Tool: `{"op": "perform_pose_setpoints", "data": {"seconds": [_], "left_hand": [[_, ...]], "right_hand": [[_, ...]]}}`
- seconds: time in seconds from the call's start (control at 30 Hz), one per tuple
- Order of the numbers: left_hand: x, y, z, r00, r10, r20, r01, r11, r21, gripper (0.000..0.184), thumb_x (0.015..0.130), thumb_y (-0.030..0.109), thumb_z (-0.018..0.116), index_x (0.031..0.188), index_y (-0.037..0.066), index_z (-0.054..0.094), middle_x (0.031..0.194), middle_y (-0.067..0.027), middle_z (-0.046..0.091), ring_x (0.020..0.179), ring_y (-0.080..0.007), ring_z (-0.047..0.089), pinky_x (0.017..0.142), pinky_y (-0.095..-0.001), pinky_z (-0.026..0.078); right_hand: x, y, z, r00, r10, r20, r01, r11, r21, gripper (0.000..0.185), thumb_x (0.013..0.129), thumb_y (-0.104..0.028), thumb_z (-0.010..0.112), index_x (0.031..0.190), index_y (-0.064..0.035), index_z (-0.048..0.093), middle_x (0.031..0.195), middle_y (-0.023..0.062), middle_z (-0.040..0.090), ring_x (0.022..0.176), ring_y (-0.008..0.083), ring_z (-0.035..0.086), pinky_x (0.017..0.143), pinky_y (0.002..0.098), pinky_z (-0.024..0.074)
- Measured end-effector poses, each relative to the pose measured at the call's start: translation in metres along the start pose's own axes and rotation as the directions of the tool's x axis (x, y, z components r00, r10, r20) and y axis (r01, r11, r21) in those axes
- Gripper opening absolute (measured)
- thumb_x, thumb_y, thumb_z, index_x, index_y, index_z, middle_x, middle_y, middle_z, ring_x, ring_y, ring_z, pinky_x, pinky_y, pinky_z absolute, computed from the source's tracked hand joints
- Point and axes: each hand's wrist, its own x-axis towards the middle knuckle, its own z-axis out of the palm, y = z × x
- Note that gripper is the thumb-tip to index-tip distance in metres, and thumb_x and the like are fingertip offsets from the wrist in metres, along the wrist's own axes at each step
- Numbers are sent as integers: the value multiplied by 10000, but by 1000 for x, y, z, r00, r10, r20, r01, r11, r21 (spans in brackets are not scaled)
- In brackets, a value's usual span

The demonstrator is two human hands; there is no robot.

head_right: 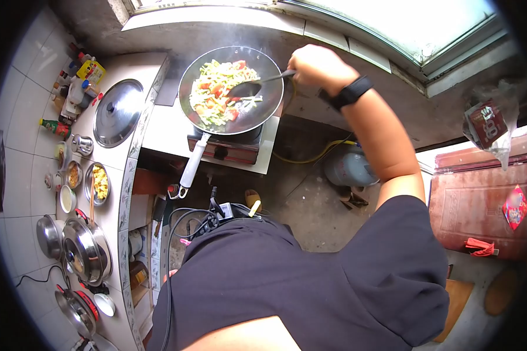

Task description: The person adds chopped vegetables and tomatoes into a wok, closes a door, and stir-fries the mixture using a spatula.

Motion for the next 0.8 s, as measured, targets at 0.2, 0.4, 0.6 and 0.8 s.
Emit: {"op": "perform_pose_setpoints", "data": {"seconds": [0.2,0.4,0.6,0.8], "left_hand": [[-19,15,6,989,147,2,-147,986,78,158,897,139,541,998,44,617,690,-3,587,518,-87,525,445,-237,450],[-73,48,29,980,173,-96,-164,982,93,156,896,111,534,1002,32,617,726,-18,613,545,-80,535,469,-231,459],[-63,24,17,992,113,-47,-106,986,130,157,906,131,528,1011,46,606,740,-20,621,553,-93,558,475,-241,484],[-13,1,4,996,78,42,-81,993,88,149,918,148,517,1010,58,593,735,-23,620,551,-104,572,465,-248,484]], "right_hand": [[50,50,-18,862,389,326,-442,891,104,258,791,-166,609,986,-4,656,549,61,596,471,148,555,446,291,440],[113,53,61,872,260,414,-427,818,387,239,791,-209,631,970,-56,671,590,34,596,474,113,524,433,274,406],[109,27,83,983,-174,59,155,957,243,388,721,-148,678,1094,-49,639,926,166,673,784,267,662,733,351,515],[25,-34,36,996,-93,16,93,996,4,255,768,-109,611,1017,-86,661,861,141,639,851,324,612,748,414,493]]}}
